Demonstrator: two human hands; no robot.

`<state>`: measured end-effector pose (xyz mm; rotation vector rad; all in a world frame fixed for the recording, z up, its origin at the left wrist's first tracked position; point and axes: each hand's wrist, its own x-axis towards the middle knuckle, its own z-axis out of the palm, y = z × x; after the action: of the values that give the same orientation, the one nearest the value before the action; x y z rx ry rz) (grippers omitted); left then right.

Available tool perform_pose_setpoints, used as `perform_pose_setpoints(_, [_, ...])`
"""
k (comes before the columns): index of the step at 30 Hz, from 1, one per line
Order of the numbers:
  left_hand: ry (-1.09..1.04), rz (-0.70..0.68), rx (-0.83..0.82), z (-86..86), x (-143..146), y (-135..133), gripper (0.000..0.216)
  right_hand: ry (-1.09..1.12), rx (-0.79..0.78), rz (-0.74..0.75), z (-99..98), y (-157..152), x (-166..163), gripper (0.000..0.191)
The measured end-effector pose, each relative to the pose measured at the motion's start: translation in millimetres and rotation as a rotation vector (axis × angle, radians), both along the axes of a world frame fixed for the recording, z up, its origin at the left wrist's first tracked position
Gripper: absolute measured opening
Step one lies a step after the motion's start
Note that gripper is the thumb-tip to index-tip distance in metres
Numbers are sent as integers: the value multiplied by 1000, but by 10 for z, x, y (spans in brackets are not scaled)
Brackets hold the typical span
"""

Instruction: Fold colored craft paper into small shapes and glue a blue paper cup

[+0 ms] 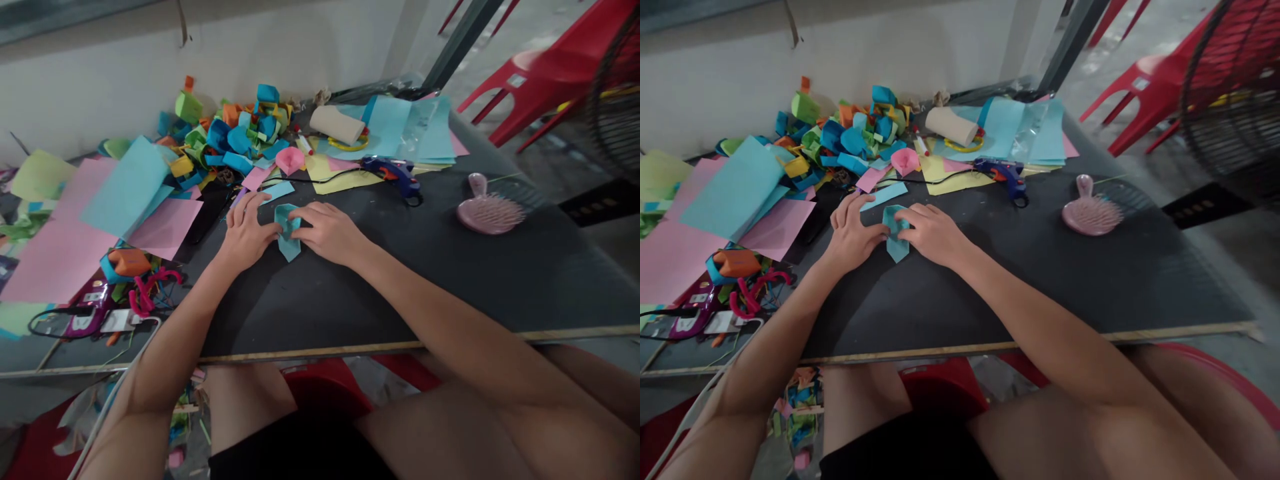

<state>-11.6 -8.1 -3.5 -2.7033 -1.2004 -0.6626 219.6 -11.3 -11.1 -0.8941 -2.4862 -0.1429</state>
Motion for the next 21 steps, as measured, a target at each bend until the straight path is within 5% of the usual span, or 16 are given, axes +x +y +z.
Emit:
perform_pose_setpoints(5, [4, 12, -98, -31, 19, -7, 18, 192, -151, -5, -58, 12, -33, 15])
perform_pose_setpoints(9, [-179, 144, -146, 37, 51, -2, 32, 496, -293, -190, -59, 16, -63, 15])
perform_pose_setpoints(13, [-389, 339, -387, 113, 107, -16, 21, 690, -517, -393, -14, 29, -60, 13])
perform_pose_setpoints(17, [-343, 573, -418, 129, 163, -51, 33, 686, -590, -412, 16, 18, -85, 31])
perform_pose_setpoints(21, [-247, 623, -357, 79, 169, -29, 29, 590, -648, -430, 65, 17, -172, 36])
